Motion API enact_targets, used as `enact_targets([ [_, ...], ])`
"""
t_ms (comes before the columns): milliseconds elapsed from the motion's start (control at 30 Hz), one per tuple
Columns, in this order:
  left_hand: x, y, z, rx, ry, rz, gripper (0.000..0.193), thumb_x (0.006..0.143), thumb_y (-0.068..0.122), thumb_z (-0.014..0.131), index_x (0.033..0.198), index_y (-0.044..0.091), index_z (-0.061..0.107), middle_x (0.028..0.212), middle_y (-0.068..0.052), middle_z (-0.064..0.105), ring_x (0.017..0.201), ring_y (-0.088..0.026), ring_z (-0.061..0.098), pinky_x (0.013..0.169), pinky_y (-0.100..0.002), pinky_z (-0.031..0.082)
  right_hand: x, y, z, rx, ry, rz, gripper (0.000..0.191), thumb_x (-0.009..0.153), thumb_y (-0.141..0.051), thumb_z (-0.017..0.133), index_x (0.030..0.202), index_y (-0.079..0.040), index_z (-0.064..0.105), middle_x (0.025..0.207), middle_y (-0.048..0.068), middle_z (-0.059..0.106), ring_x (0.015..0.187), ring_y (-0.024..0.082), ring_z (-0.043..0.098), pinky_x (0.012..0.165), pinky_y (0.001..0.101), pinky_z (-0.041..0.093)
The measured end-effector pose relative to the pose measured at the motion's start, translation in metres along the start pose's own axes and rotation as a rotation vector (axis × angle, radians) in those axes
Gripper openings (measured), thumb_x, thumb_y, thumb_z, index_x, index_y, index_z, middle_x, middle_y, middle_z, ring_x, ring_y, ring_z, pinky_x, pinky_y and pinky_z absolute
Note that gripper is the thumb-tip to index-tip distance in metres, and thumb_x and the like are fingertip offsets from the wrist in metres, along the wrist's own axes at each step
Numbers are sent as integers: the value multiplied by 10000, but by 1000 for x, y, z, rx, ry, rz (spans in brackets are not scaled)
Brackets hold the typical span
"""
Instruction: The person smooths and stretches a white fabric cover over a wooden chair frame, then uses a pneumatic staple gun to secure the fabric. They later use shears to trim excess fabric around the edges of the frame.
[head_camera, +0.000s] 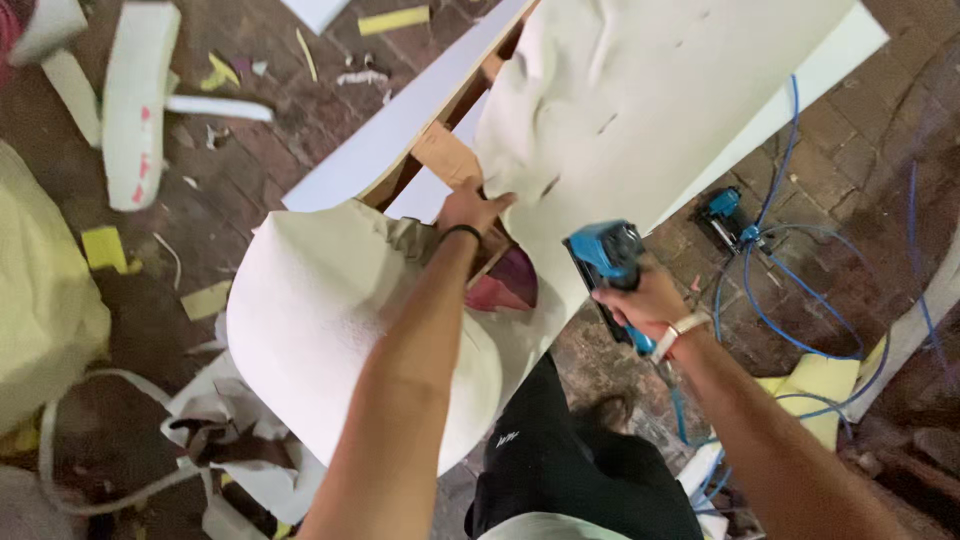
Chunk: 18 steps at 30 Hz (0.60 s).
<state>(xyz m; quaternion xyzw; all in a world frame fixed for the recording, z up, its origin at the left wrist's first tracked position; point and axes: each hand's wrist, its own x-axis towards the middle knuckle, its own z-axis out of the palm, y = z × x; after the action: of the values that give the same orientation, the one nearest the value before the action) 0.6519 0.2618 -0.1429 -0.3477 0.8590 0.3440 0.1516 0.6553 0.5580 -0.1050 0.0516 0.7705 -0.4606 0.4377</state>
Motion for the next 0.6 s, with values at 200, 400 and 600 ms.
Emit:
enact_targets([
  [200,12,-12,13,-175,30,-46,464,767,449,802,1143,182,747,1111,-111,761,1034,-308,715,881,-440,558,60,-50,24,-196,-48,28,109,801,-138,776,820,-66,697,629,49,685,516,151,619,509,326,523],
  [400,35,-28,26,-70,111,-38,429,721,446,857,1006,142,753,1060,-110,734,977,-325,695,795,-465,557,98,-63,33,-674,8,-57,305,788,-305,787,829,-10,725,687,156,735,615,257,713,655,400,562],
  [600,40,-36,13,-176,23,-24,467,660,428,884,999,129,768,1017,-99,758,956,-286,716,807,-433,555,108,-50,47,-812,-4,-326,366,755,-381,768,926,-58,755,791,208,726,770,415,703,714,475,563],
])
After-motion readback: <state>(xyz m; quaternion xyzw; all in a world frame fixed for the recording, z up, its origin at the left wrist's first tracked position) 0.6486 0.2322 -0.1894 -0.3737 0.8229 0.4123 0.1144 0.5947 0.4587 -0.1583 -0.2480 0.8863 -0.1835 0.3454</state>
